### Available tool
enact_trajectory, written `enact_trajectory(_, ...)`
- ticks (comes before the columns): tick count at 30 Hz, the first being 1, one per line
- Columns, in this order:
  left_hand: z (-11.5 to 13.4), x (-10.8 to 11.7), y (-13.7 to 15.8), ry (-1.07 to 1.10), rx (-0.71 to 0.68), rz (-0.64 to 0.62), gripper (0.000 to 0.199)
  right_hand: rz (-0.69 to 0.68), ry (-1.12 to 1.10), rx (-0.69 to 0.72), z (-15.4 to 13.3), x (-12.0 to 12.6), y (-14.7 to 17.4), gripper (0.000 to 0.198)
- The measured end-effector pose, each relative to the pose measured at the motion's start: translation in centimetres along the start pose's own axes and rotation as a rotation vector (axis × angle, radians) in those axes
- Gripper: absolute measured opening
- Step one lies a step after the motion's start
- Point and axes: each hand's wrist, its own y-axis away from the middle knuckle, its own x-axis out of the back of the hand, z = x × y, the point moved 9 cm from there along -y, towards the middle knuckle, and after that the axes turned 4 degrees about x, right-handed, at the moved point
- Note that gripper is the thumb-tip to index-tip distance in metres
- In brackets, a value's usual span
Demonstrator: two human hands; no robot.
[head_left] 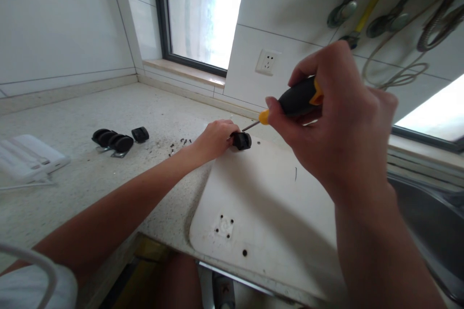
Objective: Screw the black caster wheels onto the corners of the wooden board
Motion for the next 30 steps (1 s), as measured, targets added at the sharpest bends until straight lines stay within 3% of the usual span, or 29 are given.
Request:
enact_trajectory(12,1.2,0.5,0.2,-0.08,-0.117,-0.045,0.024,0.076,-0.027,0.054,0.3,-0.6,0.0,0.022)
enact_trajectory(15,0.4,0.6,0.1,0.008,-0.065,-0.031,0.023,0.069,-0.069,0.046,1.1,-1.8,-0.1,0.022)
enact_trajectory(19,-1.3,0.5,-0.1,0.319,0.086,-0.01,0.036,0.057,-0.138,0.011,2.5,-3.8,-0.1,0.029)
enact_trajectory(22,-1.9,0.3,-0.2,0.448,0.163,-0.013,0.034,0.058,-0.176,-0.036,3.6,-4.8,0.0,0.034)
enact_trajectory(30,-2.2,0.2,-0.2,0.409,0.274,-0.028,0.024,0.027,-0.294,-0.071,4.2,-6.2,0.2,0.032)
